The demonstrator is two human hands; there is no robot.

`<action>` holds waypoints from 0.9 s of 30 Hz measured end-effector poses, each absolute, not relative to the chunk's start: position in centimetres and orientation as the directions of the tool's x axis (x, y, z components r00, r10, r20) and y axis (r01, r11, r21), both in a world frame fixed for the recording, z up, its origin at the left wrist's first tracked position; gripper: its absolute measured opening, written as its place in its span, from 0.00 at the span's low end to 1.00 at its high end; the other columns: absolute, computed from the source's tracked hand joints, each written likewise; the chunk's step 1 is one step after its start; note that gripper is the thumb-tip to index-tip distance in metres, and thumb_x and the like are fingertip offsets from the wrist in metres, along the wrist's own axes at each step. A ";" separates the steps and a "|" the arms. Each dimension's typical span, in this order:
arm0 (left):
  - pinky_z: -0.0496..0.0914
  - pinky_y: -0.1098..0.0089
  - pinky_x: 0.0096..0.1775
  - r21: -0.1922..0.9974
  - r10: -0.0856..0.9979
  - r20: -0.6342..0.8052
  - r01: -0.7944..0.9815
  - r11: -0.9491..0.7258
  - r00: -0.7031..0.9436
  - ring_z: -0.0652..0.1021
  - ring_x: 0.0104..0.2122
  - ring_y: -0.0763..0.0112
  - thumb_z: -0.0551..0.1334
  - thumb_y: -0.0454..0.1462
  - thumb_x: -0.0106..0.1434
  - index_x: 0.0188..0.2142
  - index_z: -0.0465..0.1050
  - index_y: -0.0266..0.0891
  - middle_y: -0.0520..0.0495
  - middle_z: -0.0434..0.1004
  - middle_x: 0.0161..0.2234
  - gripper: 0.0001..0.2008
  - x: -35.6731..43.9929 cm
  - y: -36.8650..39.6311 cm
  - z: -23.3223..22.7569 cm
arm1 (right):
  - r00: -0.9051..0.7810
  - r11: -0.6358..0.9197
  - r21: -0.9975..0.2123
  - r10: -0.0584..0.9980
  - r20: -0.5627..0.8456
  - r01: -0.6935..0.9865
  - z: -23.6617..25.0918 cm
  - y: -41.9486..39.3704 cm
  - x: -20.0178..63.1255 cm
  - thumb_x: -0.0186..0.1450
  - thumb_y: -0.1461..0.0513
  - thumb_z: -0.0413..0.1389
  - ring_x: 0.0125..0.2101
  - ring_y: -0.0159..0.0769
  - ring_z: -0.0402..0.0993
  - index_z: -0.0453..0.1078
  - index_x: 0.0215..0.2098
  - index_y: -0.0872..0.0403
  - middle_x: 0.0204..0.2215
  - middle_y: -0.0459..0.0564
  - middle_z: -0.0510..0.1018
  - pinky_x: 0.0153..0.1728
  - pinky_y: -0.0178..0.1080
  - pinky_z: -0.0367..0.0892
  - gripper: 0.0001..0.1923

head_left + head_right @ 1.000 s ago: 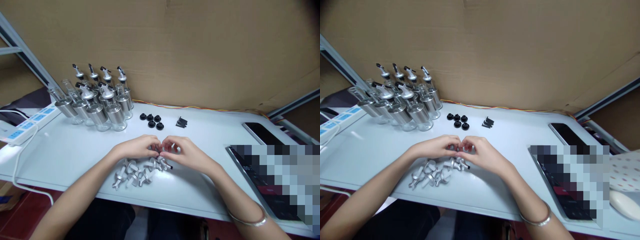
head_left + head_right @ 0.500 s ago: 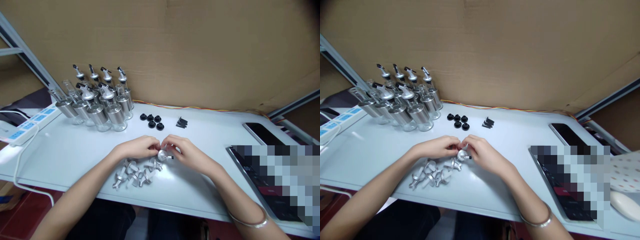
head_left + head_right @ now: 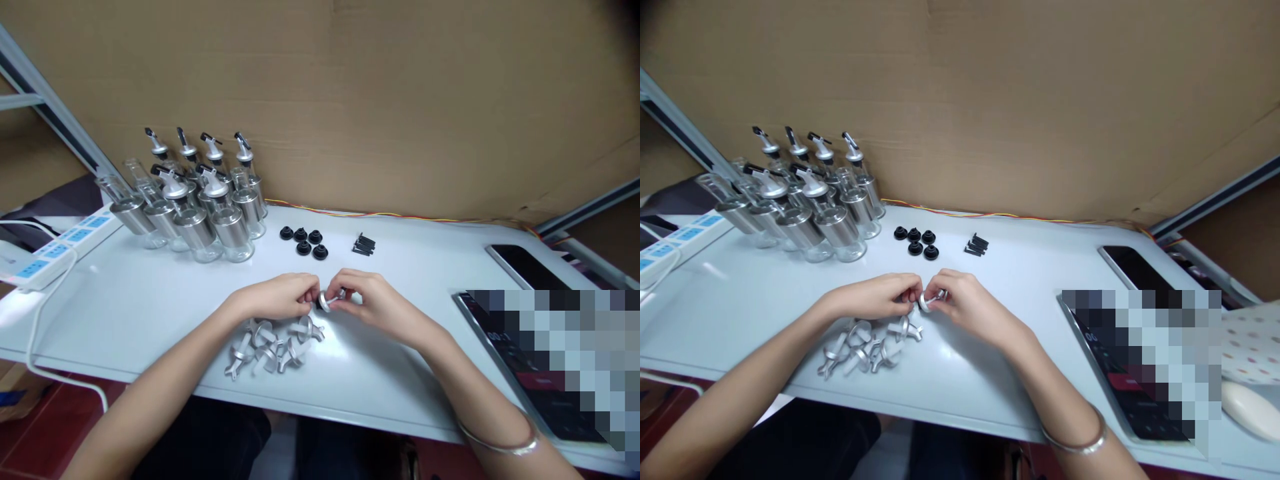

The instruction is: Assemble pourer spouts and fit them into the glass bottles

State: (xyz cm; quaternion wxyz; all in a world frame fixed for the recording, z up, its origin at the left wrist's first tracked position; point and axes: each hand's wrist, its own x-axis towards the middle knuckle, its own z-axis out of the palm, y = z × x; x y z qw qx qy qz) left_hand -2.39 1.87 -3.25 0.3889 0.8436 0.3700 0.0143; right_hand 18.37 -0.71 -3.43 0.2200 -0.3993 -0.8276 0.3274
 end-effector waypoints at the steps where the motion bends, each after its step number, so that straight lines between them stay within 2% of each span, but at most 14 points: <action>1: 0.62 0.71 0.33 0.686 0.641 -0.261 0.606 -0.404 0.722 0.68 0.30 0.72 0.56 0.32 0.56 0.35 0.60 0.39 0.51 0.66 0.32 0.07 -2.4 1.8 -3.2 | -0.572 0.469 -0.720 0.811 0.122 0.511 -3.4 -0.7 18.4 0.63 0.69 0.56 0.32 0.34 0.72 0.71 0.33 0.54 0.34 0.48 0.75 0.36 0.36 0.66 0.05; 3: 0.63 0.71 0.34 0.737 0.649 -0.228 0.564 -0.373 0.726 0.68 0.31 0.72 0.57 0.31 0.55 0.37 0.58 0.40 0.52 0.66 0.33 0.10 -2.4 1.7 -3.2 | -0.537 0.460 -0.736 0.829 0.155 0.498 -3.3 -0.7 18.3 0.63 0.69 0.55 0.33 0.35 0.72 0.70 0.34 0.54 0.34 0.48 0.76 0.36 0.37 0.66 0.05; 7: 0.65 0.69 0.35 0.790 0.671 -0.096 0.466 -0.398 0.735 0.71 0.33 0.70 0.57 0.31 0.57 0.38 0.57 0.41 0.51 0.67 0.34 0.11 -2.1 1.5 -3.4 | -0.449 0.378 -0.840 0.874 0.185 0.390 -3.2 -0.6 18.2 0.62 0.65 0.56 0.33 0.35 0.73 0.68 0.36 0.53 0.33 0.47 0.77 0.35 0.38 0.67 0.03; 12: 0.65 0.69 0.37 0.776 0.707 0.071 0.407 -0.482 0.703 0.71 0.34 0.71 0.60 0.33 0.60 0.44 0.62 0.42 0.51 0.68 0.34 0.12 -1.9 1.7 -3.5 | -0.366 0.296 -0.896 0.916 0.167 0.331 -3.6 -0.5 18.5 0.63 0.62 0.55 0.34 0.37 0.73 0.67 0.40 0.52 0.36 0.48 0.76 0.36 0.40 0.67 0.07; 15: 0.66 0.68 0.39 0.763 0.702 0.108 0.394 -0.513 0.704 0.71 0.33 0.71 0.63 0.35 0.60 0.43 0.66 0.43 0.53 0.68 0.33 0.12 -1.9 1.8 -3.5 | -0.353 0.243 -0.928 0.926 0.135 0.283 -3.8 -0.4 18.5 0.62 0.59 0.56 0.36 0.38 0.74 0.67 0.41 0.52 0.39 0.50 0.75 0.39 0.42 0.69 0.09; 18: 0.67 0.66 0.44 0.777 0.702 0.148 0.357 -0.518 0.697 0.73 0.37 0.70 0.64 0.37 0.59 0.43 0.66 0.43 0.50 0.70 0.38 0.12 -1.9 1.9 -3.6 | -0.321 0.188 -0.957 0.941 0.111 0.220 -4.0 0.0 18.5 0.58 0.57 0.59 0.36 0.39 0.76 0.67 0.40 0.52 0.41 0.52 0.76 0.40 0.43 0.71 0.13; 20: 0.67 0.65 0.46 0.801 0.711 0.169 0.325 -0.503 0.683 0.74 0.40 0.68 0.65 0.39 0.59 0.42 0.65 0.42 0.48 0.70 0.42 0.13 -1.9 1.8 -3.8 | -0.283 0.185 -0.947 0.953 0.108 0.261 -3.9 0.6 19.0 0.57 0.55 0.60 0.36 0.40 0.77 0.68 0.40 0.53 0.42 0.54 0.76 0.39 0.44 0.72 0.15; 22: 0.68 0.65 0.45 0.833 0.739 0.165 0.309 -0.459 0.653 0.74 0.41 0.68 0.65 0.41 0.58 0.40 0.63 0.41 0.47 0.70 0.43 0.14 -1.7 1.6 -3.9 | -0.200 0.242 -0.878 0.965 0.172 0.414 -3.6 1.4 20.0 0.58 0.55 0.59 0.36 0.43 0.77 0.70 0.39 0.54 0.41 0.55 0.78 0.39 0.46 0.72 0.14; 23: 0.68 0.65 0.44 0.847 0.755 0.154 0.309 -0.433 0.637 0.74 0.41 0.68 0.65 0.41 0.58 0.40 0.62 0.41 0.47 0.70 0.42 0.15 -1.7 1.6 -3.9 | -0.145 0.281 -0.806 0.960 0.241 0.521 -3.5 1.9 20.7 0.60 0.56 0.56 0.36 0.44 0.77 0.71 0.38 0.54 0.39 0.55 0.79 0.38 0.47 0.71 0.11; 25: 0.69 0.65 0.42 0.865 0.778 0.132 0.312 -0.393 0.614 0.75 0.39 0.68 0.64 0.38 0.58 0.38 0.58 0.41 0.47 0.70 0.40 0.15 -1.5 1.5 -3.9 | -0.091 0.318 -0.603 0.922 0.376 0.732 -3.2 2.7 22.2 0.63 0.63 0.51 0.35 0.46 0.76 0.73 0.36 0.54 0.36 0.55 0.80 0.39 0.48 0.70 0.09; 27: 0.68 0.66 0.41 0.860 0.782 0.119 0.329 -0.389 0.612 0.75 0.37 0.69 0.62 0.35 0.58 0.36 0.56 0.42 0.48 0.70 0.38 0.13 -1.5 1.4 -3.9 | -0.130 0.303 -0.393 0.903 0.410 0.868 -3.3 3.4 23.3 0.62 0.68 0.47 0.35 0.48 0.76 0.75 0.33 0.54 0.35 0.56 0.80 0.37 0.48 0.69 0.14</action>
